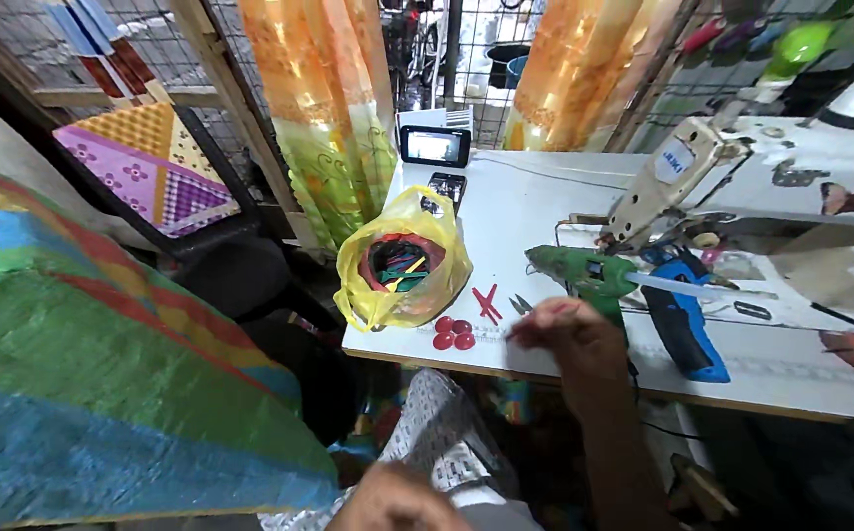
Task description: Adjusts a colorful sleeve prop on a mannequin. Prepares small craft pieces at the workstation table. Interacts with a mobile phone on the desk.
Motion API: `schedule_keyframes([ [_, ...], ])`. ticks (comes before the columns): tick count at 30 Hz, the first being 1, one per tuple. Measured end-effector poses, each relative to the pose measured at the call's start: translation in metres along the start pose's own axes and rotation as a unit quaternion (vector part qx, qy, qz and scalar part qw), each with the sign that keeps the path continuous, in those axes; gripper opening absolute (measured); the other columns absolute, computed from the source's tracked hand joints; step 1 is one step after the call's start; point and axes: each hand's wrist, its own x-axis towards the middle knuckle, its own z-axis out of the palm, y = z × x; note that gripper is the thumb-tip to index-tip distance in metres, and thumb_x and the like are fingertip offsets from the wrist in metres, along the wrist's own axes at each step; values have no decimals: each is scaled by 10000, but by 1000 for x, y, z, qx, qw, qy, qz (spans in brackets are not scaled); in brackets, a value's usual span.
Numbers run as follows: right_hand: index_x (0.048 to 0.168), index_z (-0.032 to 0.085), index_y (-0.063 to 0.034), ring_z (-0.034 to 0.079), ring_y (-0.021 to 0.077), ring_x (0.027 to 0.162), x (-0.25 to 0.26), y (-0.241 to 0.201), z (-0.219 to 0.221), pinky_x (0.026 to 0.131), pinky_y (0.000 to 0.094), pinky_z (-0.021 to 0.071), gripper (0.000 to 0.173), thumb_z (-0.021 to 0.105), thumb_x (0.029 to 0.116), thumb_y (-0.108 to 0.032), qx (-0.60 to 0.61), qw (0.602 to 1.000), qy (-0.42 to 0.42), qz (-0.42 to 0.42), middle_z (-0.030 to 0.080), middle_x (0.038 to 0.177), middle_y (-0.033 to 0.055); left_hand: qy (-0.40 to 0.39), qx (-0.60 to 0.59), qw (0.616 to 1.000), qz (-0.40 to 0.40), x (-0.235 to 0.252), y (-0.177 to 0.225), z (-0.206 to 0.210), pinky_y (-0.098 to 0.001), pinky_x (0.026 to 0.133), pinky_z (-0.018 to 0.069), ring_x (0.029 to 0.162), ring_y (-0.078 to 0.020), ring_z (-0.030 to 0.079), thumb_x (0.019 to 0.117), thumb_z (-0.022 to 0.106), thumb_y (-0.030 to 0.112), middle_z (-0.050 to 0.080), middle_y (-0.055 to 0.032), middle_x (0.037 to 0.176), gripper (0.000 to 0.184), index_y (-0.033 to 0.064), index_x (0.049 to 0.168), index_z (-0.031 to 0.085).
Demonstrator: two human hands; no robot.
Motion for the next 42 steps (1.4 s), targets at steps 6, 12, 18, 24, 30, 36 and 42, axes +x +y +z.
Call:
schedule_keyframes([
  [6,1406,582,-13,673,440,1037,65,18,6,932,634,495,375,488,1085,-182,-446,872,-165,119,703,1100,255,152,462,867,-106,78,-56,-32,-281,808,563,907,-160,632,1042,559,148,612,-148,1079,273,65,1225,743],
  [12,1304,664,-13,686,428,951,88,13,16,849,640,520,363,603,1044,-259,-473,868,-131,68,713,1012,240,169,526,816,-170,106,-73,-28,-469,907,554,970,-293,704,996,642,189,720,-171,1064,254,5,1144,733],
  [18,1166,708,-13,688,295,773,104,-37,39,721,492,559,210,597,1040,-139,-361,905,-175,-138,718,924,163,235,595,768,-44,104,-102,-31,-483,762,593,875,-331,710,946,707,200,698,-195,1012,203,8,976,765],
  [24,1078,748,9,678,363,1059,154,-18,114,963,558,500,200,572,1018,-63,-417,802,-415,-109,725,1074,201,324,587,741,38,81,-108,-31,-335,694,593,780,-207,685,958,692,230,683,-161,1038,207,49,997,785],
  [30,1110,675,75,615,503,1135,152,9,161,860,667,503,171,579,982,12,-572,722,-390,8,652,1171,300,359,550,754,-2,42,-97,-34,-318,740,596,850,-167,687,951,683,174,681,-138,1065,167,40,977,779],
  [36,1095,691,54,630,493,1105,152,22,158,824,656,508,166,583,981,0,-595,705,-386,-12,663,1153,288,375,528,762,-22,29,-85,-37,-240,716,571,804,-103,655,957,674,181,675,-117,1024,187,31,983,782],
  [42,1115,707,-2,638,462,1108,166,34,137,875,675,484,198,586,1021,-128,-574,692,-436,-41,682,1139,254,374,498,782,-1,33,-87,-35,-196,677,555,748,-69,635,954,680,162,672,-108,1011,171,22,971,776],
])
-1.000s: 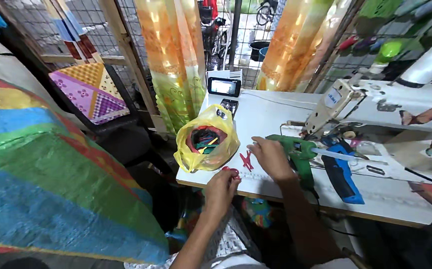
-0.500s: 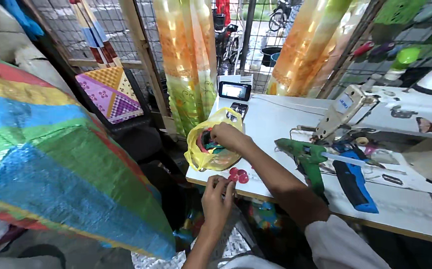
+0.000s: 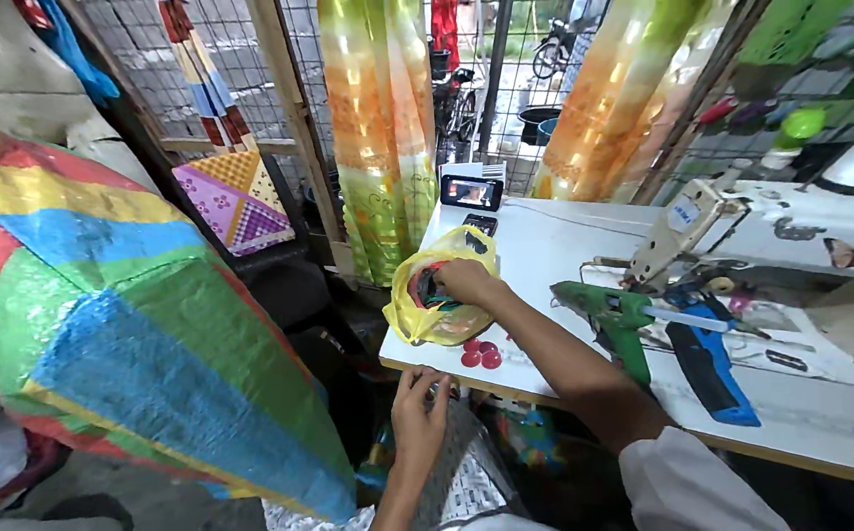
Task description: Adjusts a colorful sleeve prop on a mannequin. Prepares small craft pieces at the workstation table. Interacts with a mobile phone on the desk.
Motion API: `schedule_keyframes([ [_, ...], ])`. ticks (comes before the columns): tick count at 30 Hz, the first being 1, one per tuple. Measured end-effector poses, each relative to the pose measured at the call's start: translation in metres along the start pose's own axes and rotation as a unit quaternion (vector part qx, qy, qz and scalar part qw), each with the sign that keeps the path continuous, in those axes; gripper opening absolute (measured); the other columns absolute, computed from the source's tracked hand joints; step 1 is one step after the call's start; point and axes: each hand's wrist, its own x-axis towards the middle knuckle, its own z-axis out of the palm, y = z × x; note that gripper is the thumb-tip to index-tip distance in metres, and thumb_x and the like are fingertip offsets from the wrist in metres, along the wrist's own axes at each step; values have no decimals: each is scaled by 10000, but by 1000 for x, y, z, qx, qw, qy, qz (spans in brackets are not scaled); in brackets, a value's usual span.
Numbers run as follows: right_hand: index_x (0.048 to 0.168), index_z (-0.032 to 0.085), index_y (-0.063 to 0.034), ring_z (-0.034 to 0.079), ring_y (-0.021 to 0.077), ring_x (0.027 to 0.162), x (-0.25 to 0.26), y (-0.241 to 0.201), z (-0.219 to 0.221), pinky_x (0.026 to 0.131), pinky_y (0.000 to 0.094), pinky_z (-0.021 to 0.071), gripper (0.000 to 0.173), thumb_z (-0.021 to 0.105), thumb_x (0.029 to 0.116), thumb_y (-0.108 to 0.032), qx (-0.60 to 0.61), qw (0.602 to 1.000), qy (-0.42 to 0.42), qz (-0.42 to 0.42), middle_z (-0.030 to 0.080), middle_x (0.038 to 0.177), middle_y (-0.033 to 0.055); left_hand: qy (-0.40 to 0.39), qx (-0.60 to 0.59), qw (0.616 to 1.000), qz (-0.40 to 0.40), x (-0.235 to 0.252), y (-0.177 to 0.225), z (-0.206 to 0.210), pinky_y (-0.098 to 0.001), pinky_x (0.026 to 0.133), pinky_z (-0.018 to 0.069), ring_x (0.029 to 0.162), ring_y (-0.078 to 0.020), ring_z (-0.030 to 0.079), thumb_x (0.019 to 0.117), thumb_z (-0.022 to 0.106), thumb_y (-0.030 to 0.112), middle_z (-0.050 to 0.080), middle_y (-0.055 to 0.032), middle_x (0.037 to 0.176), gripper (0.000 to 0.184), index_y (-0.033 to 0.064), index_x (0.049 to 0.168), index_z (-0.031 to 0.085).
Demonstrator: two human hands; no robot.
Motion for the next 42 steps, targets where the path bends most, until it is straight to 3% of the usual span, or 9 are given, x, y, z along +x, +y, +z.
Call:
schedule_keyframes([
  [4,1138,652,43,655,403,1058,-10,21,-5,914,609,510,214,528,1050,-108,152,981,87,-78,673,1090,238,2,-25,1000,-11,0,2,-4,-169,676,542,748,-36,620,959,677,170,672,-86,1011,174,27,965,776],
  [9,1204,560,20,661,128,755,-48,31,-15,686,299,560,198,550,1051,-106,546,804,235,-21,687,973,105,16,-53,998,-21,16,4,-13,-134,675,518,763,-6,603,956,678,138,659,-92,1024,157,9,964,766],
  [13,1261,526,-46,672,94,713,-86,22,-10,676,259,583,218,527,1043,-36,643,726,243,-20,689,918,57,20,-95,995,-29,36,20,-14,-136,663,515,759,-12,608,964,682,157,664,-89,1039,191,1,1051,751],
  [17,1289,558,-59,692,111,714,-124,1,1,669,262,605,270,545,1025,-4,659,713,236,-34,703,911,54,-41,-180,982,-33,53,40,-15,-196,783,565,918,-49,682,1009,618,169,716,-85,1147,307,-18,1243,684],
  [22,1195,567,-30,720,130,724,-147,-12,21,709,299,635,222,531,999,68,698,684,213,-14,706,877,45,-98,-253,962,-30,48,40,-9,-190,743,590,780,-20,689,1013,582,52,736,-15,889,187,-50,1095,716],
  [30,1187,523,3,727,140,757,-181,-32,70,715,325,636,164,495,1029,-33,708,698,85,63,707,899,46,-164,-255,950,-72,-14,20,-17,-154,670,544,703,31,621,993,581,57,686,41,816,151,-26,990,707],
  [35,1090,587,-23,738,150,804,-197,-41,119,755,341,635,112,516,1005,-41,764,644,15,43,733,902,28,-147,-236,954,-109,-60,10,-25,-138,650,538,683,44,620,973,602,57,704,37,796,160,-18,981,743],
  [40,999,729,2,719,71,862,-206,-87,134,795,205,592,144,618,984,-87,479,821,308,-43,751,948,68,-48,-195,968,-150,-56,11,-19,-149,651,556,689,28,648,962,590,30,734,22,819,176,-25,979,755],
  [42,982,733,-43,728,109,949,-205,-96,138,871,208,577,157,588,997,-101,346,839,408,-98,757,985,92,-25,-196,968,-154,-44,19,-20,-153,689,583,725,27,676,959,584,14,743,27,847,170,-34,997,743],
])
